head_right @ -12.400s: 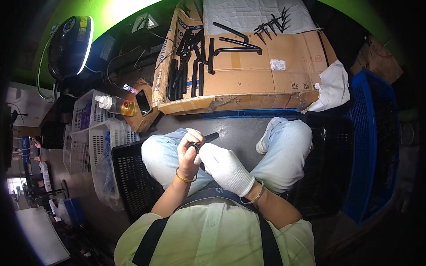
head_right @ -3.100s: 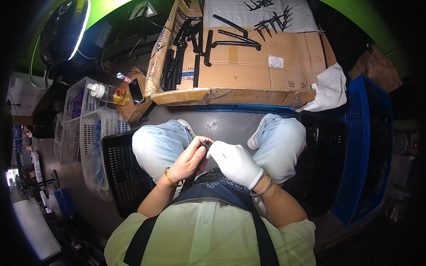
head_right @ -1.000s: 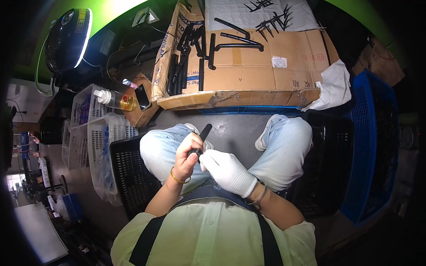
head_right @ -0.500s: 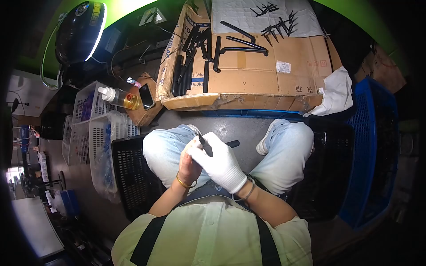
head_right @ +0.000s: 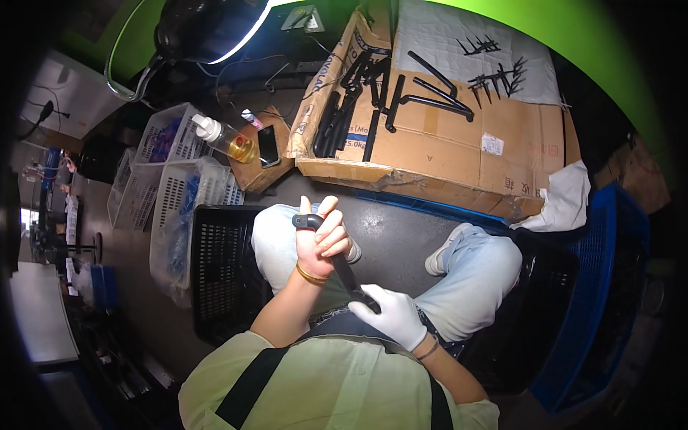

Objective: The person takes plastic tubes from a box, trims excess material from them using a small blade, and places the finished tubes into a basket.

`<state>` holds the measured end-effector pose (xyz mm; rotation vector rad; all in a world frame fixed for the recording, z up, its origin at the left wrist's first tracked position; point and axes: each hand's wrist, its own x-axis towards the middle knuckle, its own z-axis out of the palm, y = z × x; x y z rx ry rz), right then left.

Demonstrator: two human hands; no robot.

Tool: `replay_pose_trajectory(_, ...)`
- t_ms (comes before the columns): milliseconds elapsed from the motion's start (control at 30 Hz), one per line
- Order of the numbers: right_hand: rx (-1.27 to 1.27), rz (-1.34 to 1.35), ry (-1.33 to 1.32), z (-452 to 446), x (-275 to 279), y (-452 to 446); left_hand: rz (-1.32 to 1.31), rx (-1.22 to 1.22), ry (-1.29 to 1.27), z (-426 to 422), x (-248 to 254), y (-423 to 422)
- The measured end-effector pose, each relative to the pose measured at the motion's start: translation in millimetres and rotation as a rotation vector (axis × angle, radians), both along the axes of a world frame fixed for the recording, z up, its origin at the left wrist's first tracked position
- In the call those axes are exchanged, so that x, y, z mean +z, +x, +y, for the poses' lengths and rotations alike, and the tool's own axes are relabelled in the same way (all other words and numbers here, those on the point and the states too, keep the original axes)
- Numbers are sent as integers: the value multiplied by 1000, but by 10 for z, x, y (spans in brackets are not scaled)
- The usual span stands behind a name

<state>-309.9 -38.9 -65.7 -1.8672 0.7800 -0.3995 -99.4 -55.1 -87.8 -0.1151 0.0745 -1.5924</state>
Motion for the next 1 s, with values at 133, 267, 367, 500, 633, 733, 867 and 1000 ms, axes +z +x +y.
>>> replay_pose_trajectory(133,-15,15,5,24,-14,-15,-7,16,-16,-22,21,-20)
replay_pose_trajectory(267,-108,23,19,15,21,55,-266,106,297,70,128,-268)
replay_pose_trajectory(367,-136,43,122,-62,130,171,-734,72,415,325,27,-564)
replay_pose_trajectory(500,-116,-44,192,-83,130,284,-550,435,437,581,291,461)
replay_pose_trajectory(633,-196,36,288,-213,147,344,-846,879,1075,1490,-781,2059)
replay_pose_trajectory(733,-205,85,263,-305,-35,298,-1030,609,1452,2822,-2558,2704)
replay_pose_trajectory(867,-228,160,239,-305,-168,276,-872,155,2034,3671,-3278,1971)
replay_pose_trajectory(1000,-237,215,286,-308,-280,281,-1065,-195,2104,3878,-3486,1495)
